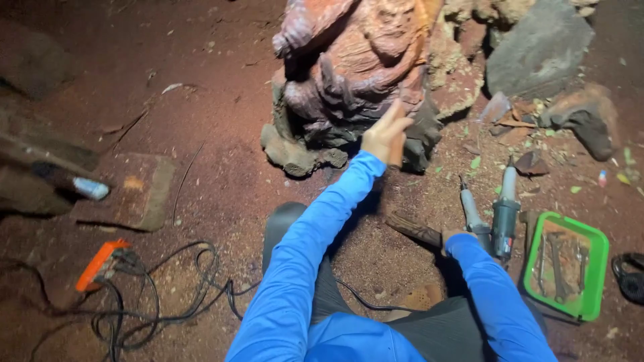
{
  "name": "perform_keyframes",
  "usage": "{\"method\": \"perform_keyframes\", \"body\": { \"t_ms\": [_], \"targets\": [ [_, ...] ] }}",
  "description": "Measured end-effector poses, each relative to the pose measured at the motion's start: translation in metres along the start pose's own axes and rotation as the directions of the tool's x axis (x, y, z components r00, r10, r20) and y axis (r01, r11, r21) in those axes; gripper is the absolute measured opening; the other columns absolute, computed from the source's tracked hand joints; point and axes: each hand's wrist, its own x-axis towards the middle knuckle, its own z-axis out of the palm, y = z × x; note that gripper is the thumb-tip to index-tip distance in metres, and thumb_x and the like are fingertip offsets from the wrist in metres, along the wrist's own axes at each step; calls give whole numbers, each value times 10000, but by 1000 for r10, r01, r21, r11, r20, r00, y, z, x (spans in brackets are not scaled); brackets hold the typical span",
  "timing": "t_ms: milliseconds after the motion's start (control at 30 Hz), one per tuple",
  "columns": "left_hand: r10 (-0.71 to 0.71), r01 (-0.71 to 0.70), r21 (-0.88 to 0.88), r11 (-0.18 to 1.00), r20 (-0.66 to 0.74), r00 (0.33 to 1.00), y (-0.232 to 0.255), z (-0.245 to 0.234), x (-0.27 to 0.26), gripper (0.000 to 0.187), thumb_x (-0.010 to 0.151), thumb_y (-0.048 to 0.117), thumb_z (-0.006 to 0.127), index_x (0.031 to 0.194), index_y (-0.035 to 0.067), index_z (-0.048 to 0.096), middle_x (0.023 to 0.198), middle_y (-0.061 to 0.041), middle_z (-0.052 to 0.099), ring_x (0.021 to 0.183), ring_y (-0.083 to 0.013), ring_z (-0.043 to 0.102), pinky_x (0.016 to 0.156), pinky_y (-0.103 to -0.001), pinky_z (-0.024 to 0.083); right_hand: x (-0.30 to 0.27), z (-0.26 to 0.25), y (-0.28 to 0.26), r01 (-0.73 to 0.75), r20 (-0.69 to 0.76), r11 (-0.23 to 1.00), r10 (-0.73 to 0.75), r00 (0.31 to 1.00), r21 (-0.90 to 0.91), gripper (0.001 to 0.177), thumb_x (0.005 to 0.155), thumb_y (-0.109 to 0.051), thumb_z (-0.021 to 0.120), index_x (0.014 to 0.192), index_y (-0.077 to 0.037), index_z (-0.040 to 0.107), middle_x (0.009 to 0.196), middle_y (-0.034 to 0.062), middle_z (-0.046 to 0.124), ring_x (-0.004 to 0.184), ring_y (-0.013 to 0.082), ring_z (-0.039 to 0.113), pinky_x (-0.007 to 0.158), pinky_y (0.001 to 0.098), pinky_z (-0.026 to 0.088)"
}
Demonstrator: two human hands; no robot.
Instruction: The person carves a wooden sculpture using a mallet and a chisel.
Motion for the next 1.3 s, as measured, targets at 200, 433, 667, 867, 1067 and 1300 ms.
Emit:
{"method": "perform_keyframes", "body": {
  "t_ms": [200,433,667,867,1067,1300],
  "targets": [
    [-274,105,-614,782,-187,943,37,-70,43,334,883,104,805,1217,101,781,1319,-120,717,1265,-207,652,1113,-326,500,-30,7,-23,87,-25,994,-86,996,62,568,776,-407,684,1293,-172,689,1284,118,729,1214,330,689,1013,531,549],
    [-263,100,-652,752,-156,952,30,-99,69,307,835,-7,840,1134,54,806,1244,-161,741,1194,-253,682,1046,-369,535,-98,-55,-22,189,-82,979,-183,980,71,611,753,-354,649,1311,-106,643,1262,149,724,1210,359,686,1033,508,549],
    [-212,53,-651,757,-169,962,9,-105,73,325,825,-48,843,1140,14,796,1220,-190,743,1178,-269,678,1022,-393,542,-101,-65,17,157,-375,914,-6,927,374,661,766,-458,738,1322,-184,508,1124,167,768,1112,382,738,984,498,567],
    [-169,56,-599,799,-133,977,18,-113,77,315,844,-42,828,1149,31,795,1225,-173,743,1194,-276,657,1071,-410,494,-108,-57,0,408,-800,764,226,556,499,588,665,-372,790,1161,-168,547,836,163,762,842,397,755,782,496,583],
    [-124,82,-422,903,-72,990,47,-105,75,295,885,6,799,1167,95,790,1286,-134,724,1227,-276,649,1115,-360,462,-146,-120,-88,793,-997,608,76,-14,35,653,753,-350,627,1341,-67,590,1152,165,754,850,343,755,737,418,624],
    [-85,29,-328,944,-156,984,56,-103,82,231,913,24,758,1137,75,785,1262,-140,735,1180,-305,680,1044,-395,534,-176,-164,-95,858,-983,494,30,-182,-144,555,749,-154,572,1281,4,605,946,130,750,719,308,751,616,381,614]
  ]
}}
